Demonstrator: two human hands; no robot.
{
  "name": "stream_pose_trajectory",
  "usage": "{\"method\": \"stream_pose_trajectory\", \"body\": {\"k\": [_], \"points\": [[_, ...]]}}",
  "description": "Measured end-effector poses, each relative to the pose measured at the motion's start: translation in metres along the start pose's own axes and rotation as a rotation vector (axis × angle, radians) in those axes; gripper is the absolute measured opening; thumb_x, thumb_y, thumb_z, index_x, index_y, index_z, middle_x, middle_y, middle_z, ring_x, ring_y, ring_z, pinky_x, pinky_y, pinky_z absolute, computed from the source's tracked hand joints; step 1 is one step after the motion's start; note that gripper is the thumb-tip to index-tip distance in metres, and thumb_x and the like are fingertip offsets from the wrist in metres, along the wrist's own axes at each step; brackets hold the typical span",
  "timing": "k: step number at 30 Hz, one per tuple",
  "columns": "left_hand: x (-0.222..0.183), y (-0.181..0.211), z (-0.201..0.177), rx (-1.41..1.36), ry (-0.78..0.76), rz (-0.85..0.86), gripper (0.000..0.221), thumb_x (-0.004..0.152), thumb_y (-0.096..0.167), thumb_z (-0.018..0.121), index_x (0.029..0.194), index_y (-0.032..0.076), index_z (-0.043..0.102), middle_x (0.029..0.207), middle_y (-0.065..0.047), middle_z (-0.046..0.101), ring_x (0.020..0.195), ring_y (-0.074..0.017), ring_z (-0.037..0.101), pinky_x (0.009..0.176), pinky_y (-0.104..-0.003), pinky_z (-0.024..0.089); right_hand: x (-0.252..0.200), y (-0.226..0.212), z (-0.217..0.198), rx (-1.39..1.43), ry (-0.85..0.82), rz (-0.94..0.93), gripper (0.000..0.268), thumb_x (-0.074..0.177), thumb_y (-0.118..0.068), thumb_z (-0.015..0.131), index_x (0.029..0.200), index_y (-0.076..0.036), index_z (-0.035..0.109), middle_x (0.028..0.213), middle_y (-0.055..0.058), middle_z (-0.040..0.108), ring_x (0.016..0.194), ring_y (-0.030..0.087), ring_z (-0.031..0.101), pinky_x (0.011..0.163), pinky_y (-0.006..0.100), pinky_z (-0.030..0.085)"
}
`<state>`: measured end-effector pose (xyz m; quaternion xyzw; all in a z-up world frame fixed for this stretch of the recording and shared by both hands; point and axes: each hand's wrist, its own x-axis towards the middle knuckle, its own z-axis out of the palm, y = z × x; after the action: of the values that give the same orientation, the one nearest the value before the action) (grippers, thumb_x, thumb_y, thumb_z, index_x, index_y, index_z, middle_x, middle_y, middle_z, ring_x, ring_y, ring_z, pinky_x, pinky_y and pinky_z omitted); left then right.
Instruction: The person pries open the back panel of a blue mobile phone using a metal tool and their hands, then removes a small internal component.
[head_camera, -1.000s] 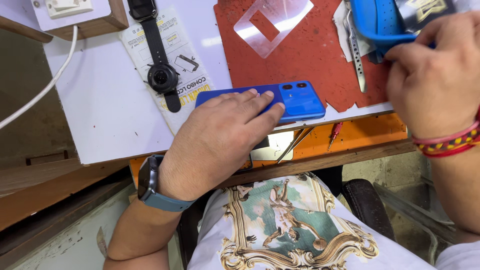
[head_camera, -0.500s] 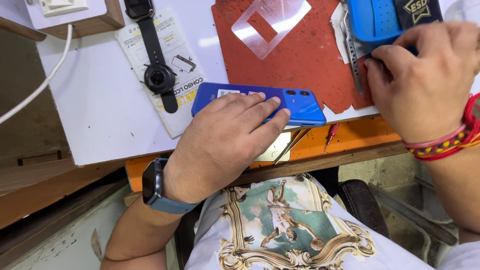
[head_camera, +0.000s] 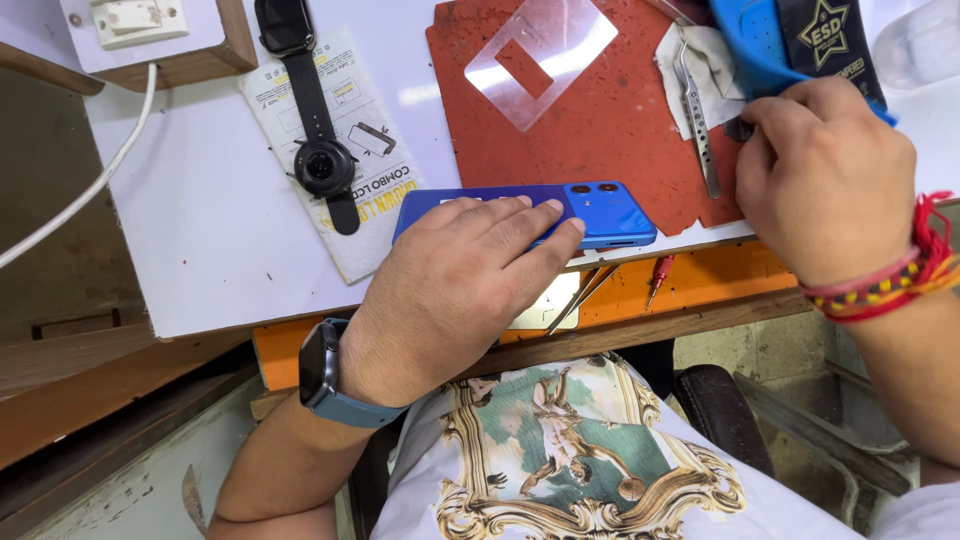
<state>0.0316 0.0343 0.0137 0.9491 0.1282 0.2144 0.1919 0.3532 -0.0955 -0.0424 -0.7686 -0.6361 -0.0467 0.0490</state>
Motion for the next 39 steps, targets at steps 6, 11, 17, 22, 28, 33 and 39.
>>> {"method": "stream_pose_trajectory", "body": {"k": [6, 11, 17, 22, 28, 33, 39], "points": [[0.001, 0.001, 0.001, 0.002, 0.005, 0.001, 0.033, 0.095, 0.009, 0.060, 0.127, 0.005, 0.067, 0.126, -0.013, 0.070, 0.119, -0.0293, 0.067, 0.098, -0.042, 0.053, -0.002, 0.006, 0.006, -0.370, 0.103, -0.165, 0.022, 0.101, -0.033, 0.069, 0.101, -0.012, 0.073, 0.105, 0.005, 0.064, 0.117, 0.025, 0.054, 0.117, 0.042, 0.034], [0.000, 0.000, 0.001, 0.012, 0.006, 0.013, 0.032, 0.095, 0.010, 0.060, 0.126, 0.004, 0.067, 0.127, -0.013, 0.070, 0.118, -0.0295, 0.067, 0.098, -0.041, 0.053, 0.015, 0.015, 0.003, -0.277, 0.075, -0.139, 0.021, 0.096, -0.037, 0.070, 0.092, -0.017, 0.076, 0.094, 0.003, 0.067, 0.110, 0.028, 0.053, 0.103, 0.047, 0.033], [-0.001, 0.000, 0.002, 0.013, 0.020, 0.020, 0.032, 0.096, 0.010, 0.060, 0.126, 0.004, 0.067, 0.126, -0.014, 0.069, 0.117, -0.0292, 0.067, 0.098, -0.041, 0.052, 0.046, 0.011, -0.008, -0.059, -0.118, 0.035, 0.027, 0.089, -0.042, 0.081, 0.083, -0.015, 0.079, 0.078, 0.009, 0.068, 0.104, 0.045, 0.050, 0.083, 0.057, 0.032], [-0.001, 0.000, 0.001, 0.006, 0.023, 0.026, 0.031, 0.096, 0.009, 0.060, 0.125, 0.004, 0.067, 0.125, -0.014, 0.070, 0.118, -0.0294, 0.067, 0.098, -0.041, 0.052, 0.046, 0.012, -0.023, 0.093, -0.135, 0.013, 0.023, 0.095, -0.034, 0.084, 0.091, -0.012, 0.077, 0.079, 0.007, 0.071, 0.086, 0.033, 0.061, 0.099, 0.053, 0.037], [-0.001, -0.002, 0.003, 0.013, 0.048, 0.018, 0.030, 0.098, 0.011, 0.060, 0.126, 0.005, 0.066, 0.126, -0.012, 0.070, 0.119, -0.0283, 0.067, 0.098, -0.041, 0.053, 0.009, -0.019, -0.060, 0.455, 0.046, -0.048, 0.006, 0.108, -0.004, 0.070, 0.114, -0.004, 0.073, 0.101, 0.009, 0.073, 0.090, 0.022, 0.071, 0.086, 0.029, 0.051], [0.001, -0.005, 0.001, -0.015, 0.032, 0.010, 0.032, 0.096, 0.011, 0.061, 0.126, 0.004, 0.067, 0.125, -0.012, 0.070, 0.117, -0.0284, 0.067, 0.096, -0.040, 0.053, 0.007, -0.043, -0.076, 0.230, -0.096, -0.006, 0.020, 0.087, 0.006, 0.075, 0.107, 0.004, 0.077, 0.087, 0.019, 0.073, 0.070, 0.028, 0.070, 0.065, 0.037, 0.056], [0.002, -0.005, -0.001, -0.033, 0.027, 0.007, 0.030, 0.097, 0.012, 0.061, 0.126, 0.004, 0.067, 0.125, -0.012, 0.070, 0.117, -0.0282, 0.067, 0.096, -0.040, 0.053, 0.005, -0.013, -0.058, 0.390, -0.102, 0.033, 0.023, 0.091, 0.010, 0.071, 0.114, 0.005, 0.073, 0.102, 0.024, 0.069, 0.082, 0.027, 0.070, 0.077, 0.037, 0.059]]}}
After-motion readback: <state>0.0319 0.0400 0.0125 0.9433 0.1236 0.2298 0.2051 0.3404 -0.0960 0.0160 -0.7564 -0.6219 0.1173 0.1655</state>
